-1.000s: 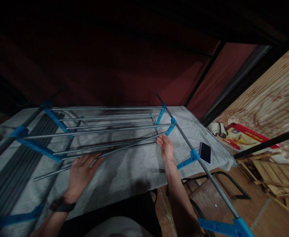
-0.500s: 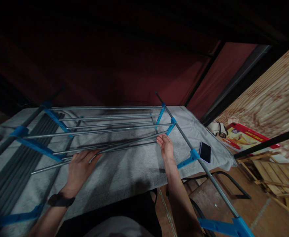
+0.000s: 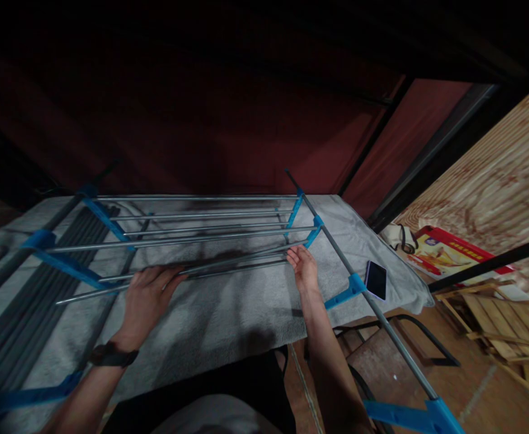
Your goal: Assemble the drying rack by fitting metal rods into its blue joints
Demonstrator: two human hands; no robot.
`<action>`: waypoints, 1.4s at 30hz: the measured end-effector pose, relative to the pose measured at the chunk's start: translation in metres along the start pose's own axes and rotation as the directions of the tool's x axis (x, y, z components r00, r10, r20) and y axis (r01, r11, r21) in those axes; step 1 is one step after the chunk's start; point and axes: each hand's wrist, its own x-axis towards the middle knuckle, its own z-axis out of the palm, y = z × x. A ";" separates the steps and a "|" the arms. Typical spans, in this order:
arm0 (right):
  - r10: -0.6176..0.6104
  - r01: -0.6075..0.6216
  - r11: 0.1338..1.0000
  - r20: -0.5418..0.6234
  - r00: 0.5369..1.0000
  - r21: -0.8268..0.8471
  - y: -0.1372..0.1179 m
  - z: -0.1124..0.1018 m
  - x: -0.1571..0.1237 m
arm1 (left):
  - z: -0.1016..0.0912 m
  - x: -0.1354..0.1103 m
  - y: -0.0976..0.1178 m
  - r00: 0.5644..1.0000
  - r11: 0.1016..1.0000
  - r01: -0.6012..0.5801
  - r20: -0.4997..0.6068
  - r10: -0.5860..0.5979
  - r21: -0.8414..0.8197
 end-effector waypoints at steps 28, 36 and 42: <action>-0.439 0.309 0.789 -0.135 0.888 -0.530 0.000 -0.022 0.010 | -0.008 0.027 0.002 0.999 0.999 0.015 0.047 -0.017 0.029; -0.446 0.392 0.730 0.045 0.894 -0.560 -0.001 -0.027 0.021 | -0.008 0.030 0.004 0.989 0.997 0.071 0.131 -0.073 0.016; -0.440 0.400 0.723 0.070 0.895 -0.563 -0.003 -0.031 0.018 | -0.007 0.033 0.006 0.977 0.992 0.124 0.173 -0.122 0.003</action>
